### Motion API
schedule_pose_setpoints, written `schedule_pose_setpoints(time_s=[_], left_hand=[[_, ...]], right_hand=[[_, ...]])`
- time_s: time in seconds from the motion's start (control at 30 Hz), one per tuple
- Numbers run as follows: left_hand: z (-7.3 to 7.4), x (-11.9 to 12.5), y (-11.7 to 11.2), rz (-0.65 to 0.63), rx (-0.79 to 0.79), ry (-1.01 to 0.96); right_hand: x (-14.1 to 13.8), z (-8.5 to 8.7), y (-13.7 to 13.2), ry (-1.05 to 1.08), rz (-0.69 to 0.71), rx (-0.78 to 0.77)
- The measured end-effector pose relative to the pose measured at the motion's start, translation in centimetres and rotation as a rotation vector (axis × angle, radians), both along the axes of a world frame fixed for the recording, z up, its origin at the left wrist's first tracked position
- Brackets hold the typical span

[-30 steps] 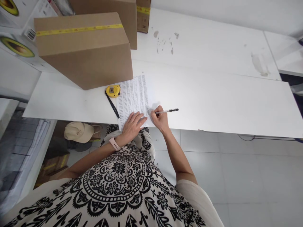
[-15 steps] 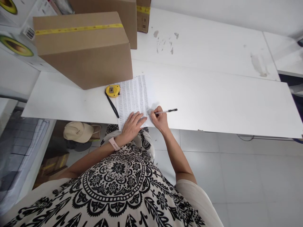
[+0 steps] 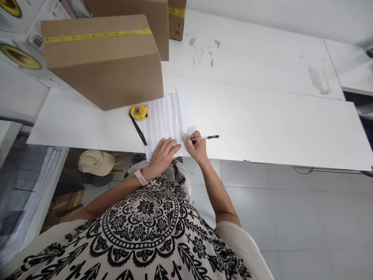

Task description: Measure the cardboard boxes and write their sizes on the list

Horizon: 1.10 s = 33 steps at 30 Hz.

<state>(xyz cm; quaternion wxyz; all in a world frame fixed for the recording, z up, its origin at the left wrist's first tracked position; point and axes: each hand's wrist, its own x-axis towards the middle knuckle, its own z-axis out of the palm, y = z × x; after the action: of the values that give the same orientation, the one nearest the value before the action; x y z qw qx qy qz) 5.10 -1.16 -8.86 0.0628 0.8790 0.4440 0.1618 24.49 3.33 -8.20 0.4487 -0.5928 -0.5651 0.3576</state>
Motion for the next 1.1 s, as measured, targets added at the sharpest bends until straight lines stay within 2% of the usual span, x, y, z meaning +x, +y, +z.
schedule_pose_setpoints(time_s=[0.13,0.23,0.33,0.4,0.47,0.57,0.63,0.73,0.83,0.93,1.03,1.1], left_hand=[[-0.2,0.1,0.1,-0.010,0.010,-0.014],[0.0,0.2,0.1,-0.006,-0.036,-0.052],[0.9,-0.3,0.1,-0.035,-0.107,-0.146],[1.9,-1.5,0.3,-0.043,-0.135,-0.263],[2.8,-3.5,1.0,0.049,-0.104,-0.381],[4.1,-7.2,3.2,0.347,0.040,-0.457],[4.7,-9.0,5.3,0.518,0.094,-0.433],[5.0,-9.8,8.5,0.639,0.023,-0.338],[4.9,-9.2,11.0,0.659,-0.128,-0.323],[4.8,-9.0,12.0,0.631,-0.176,-0.388],[5.5,-9.4,11.1,0.596,-0.147,-0.446],[6.5,-9.7,9.7,0.536,-0.160,-0.532]], right_hand=[[0.0,0.4,0.0,0.001,-0.035,0.041],[0.1,0.5,0.1,-0.088,0.005,0.102],[0.3,0.2,0.3,-0.266,0.068,0.195],[0.3,-0.4,0.4,-0.356,0.068,0.253],[0.2,-1.1,0.6,-0.402,0.041,0.279],[0.1,-2.1,0.8,-0.413,0.005,0.294],[0.1,-2.5,1.0,-0.407,-0.014,0.289],[0.1,-2.6,1.2,-0.407,-0.029,0.273],[0.1,-2.6,1.3,-0.417,-0.025,0.279],[0.3,-2.6,1.4,-0.400,-0.035,0.288],[-0.2,-1.8,1.3,-0.350,-0.095,0.271],[-1.5,-0.2,1.1,-0.255,-0.091,0.243]])
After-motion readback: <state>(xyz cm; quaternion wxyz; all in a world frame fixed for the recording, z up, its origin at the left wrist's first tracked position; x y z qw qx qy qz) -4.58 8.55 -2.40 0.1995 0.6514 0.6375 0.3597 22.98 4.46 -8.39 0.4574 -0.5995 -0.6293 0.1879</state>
